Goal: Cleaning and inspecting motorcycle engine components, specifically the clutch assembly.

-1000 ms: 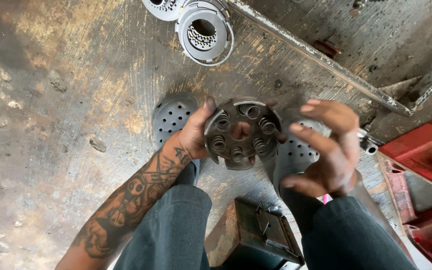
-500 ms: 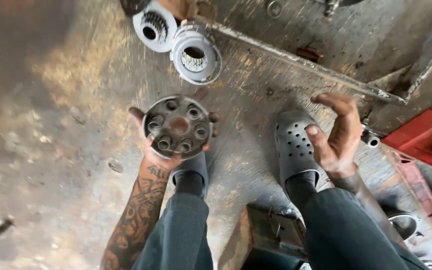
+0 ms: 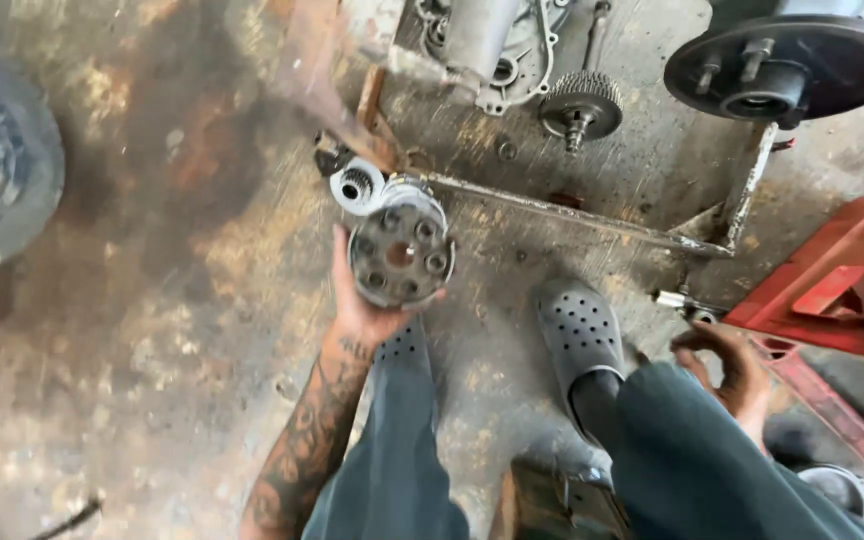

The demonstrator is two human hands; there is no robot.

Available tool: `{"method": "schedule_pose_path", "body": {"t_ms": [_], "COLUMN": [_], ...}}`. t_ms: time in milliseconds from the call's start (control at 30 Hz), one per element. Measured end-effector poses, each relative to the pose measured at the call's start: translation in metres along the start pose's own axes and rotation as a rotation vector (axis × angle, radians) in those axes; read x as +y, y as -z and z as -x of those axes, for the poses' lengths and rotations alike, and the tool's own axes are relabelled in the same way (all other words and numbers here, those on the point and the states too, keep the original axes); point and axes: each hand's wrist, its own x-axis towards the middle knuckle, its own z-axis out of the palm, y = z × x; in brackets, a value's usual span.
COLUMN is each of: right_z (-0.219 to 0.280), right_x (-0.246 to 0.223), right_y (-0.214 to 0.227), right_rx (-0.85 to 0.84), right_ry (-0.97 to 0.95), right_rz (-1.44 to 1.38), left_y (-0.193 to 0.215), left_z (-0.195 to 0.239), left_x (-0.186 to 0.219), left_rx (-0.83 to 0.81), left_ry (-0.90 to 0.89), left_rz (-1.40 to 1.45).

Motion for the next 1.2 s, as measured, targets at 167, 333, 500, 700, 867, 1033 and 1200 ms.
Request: {"method": "schedule_pose_path", "body": {"t_ms": [167, 333, 500, 700, 867, 1033, 1200], "right_z": [0.053, 0.108, 0.163, 0.221, 0.268, 0.303, 0.349], "right_x": [0.019, -0.029, -0.069, -0.191, -0.277, -0.290, -0.280], "right_y": [0.047, 0.094, 0.138, 0.178, 0.198, 0.201, 0.211], "right_rx": [0.158, 0.207, 0.277, 0.247, 0.155, -0.006, 0.023], "right_ry": [0.112, -0.119, -0.111, 0.156, 0.500, 0.793, 0.746], "right_rz": [-0.307, -0.266, -0.343, -0.276, -0.267, -0.183, -0.197], "left_y": [-0.062, -0.133, -0.188, -0.240, -0.186, -0.176, -0.165], "left_z": [0.038, 0.096, 0.159, 0.240, 0.242, 0.268, 0.291], "left_x": [-0.011, -0.031, -0.057, -0.074, -0.038, -0.043, -0.052], "left_rx": [-0.344, -0.357, -0.352, -0.282, -0.100, -0.482, -0.496], "left_ry": [0.101, 0.107, -0.001, -0.054, 0.063, 0.032, 0.060], "left_rz": [0.125, 0.150, 0.054, 0.128, 0.303, 0.225, 0.269]}}
